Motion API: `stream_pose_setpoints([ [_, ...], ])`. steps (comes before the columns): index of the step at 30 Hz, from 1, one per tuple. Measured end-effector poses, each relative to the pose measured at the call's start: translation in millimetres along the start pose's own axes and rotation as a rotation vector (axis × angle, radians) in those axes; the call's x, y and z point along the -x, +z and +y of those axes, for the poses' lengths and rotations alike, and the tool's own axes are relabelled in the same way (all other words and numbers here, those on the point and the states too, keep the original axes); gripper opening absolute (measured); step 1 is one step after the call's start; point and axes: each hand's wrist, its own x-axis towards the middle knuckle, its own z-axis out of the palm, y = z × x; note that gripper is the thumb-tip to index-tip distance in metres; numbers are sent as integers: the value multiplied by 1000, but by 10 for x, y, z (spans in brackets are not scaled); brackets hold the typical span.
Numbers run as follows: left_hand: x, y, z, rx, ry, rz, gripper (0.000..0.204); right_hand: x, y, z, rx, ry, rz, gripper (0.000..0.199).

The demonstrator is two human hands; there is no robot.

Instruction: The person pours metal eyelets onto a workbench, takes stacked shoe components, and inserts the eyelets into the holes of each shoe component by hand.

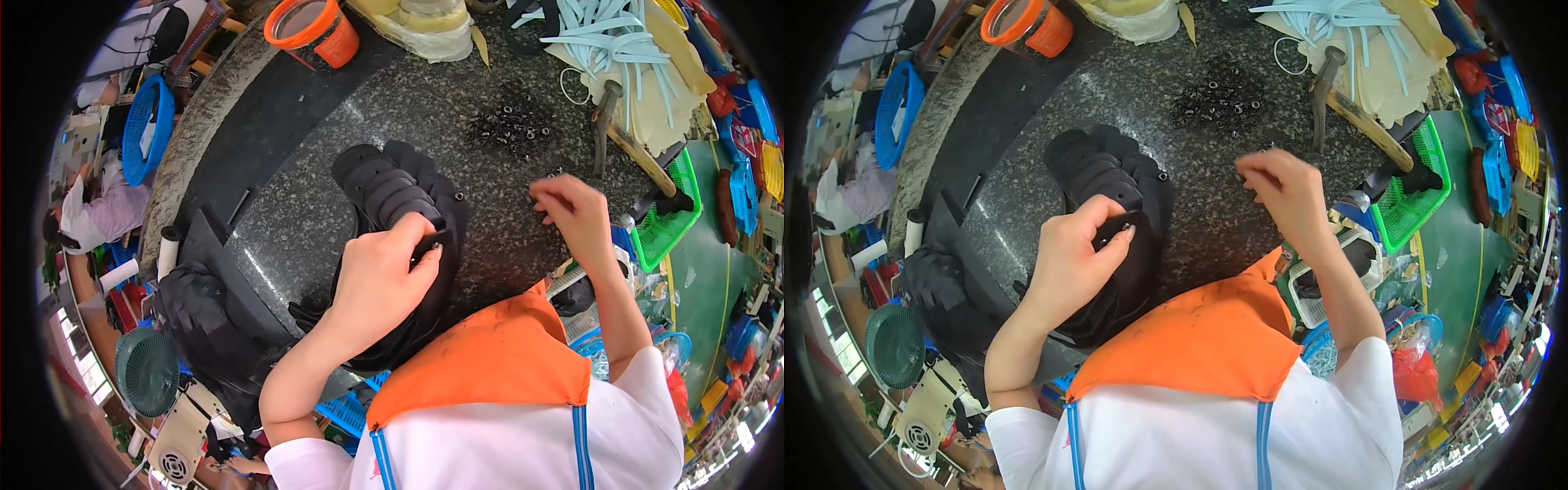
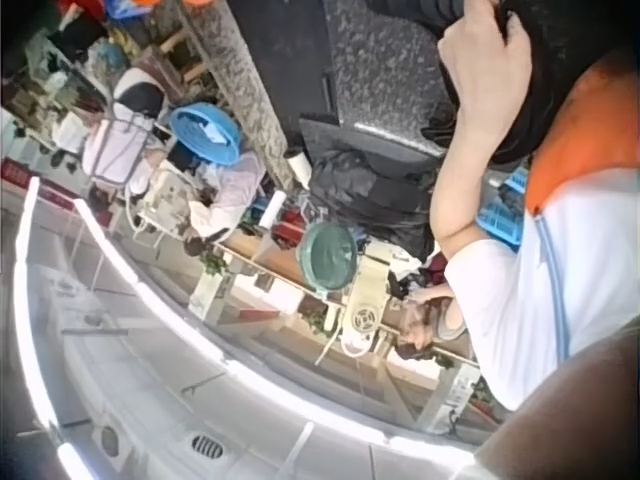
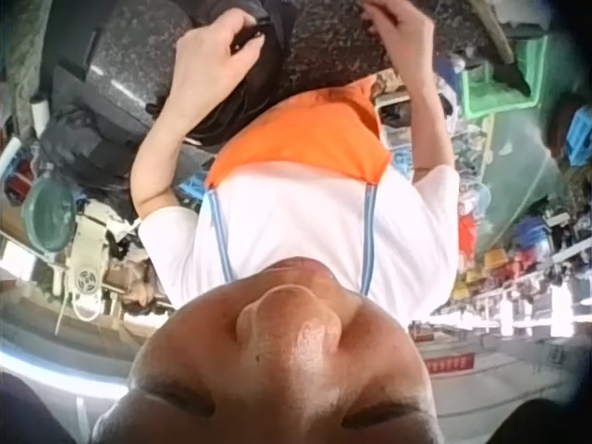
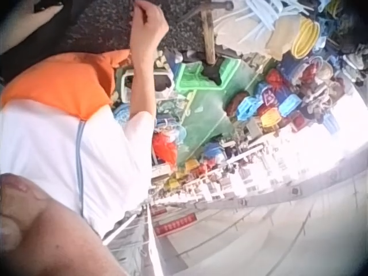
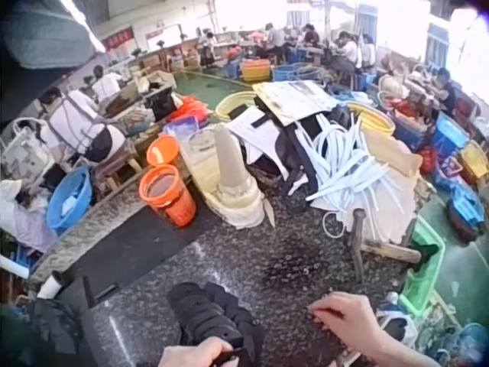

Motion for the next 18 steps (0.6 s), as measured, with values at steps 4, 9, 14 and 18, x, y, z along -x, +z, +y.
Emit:
stream_pose_setpoints([
  [4, 74, 80, -76, -24, 101, 67, 12, -317, 193, -55, 78, -240, 82, 16],
  [9, 65, 178, -100, -92, 183, 197, 11, -286, 529, -121, 313, -671, -150, 20],
  [14, 50, 145, -148, -63, 206, 250, 14, -273, 634, -163, 264, -728, 24, 31],
  [18, 93, 210, -242, -118, 295, 310, 17, -68, 604, -370, -44, -660, -258, 50],
])
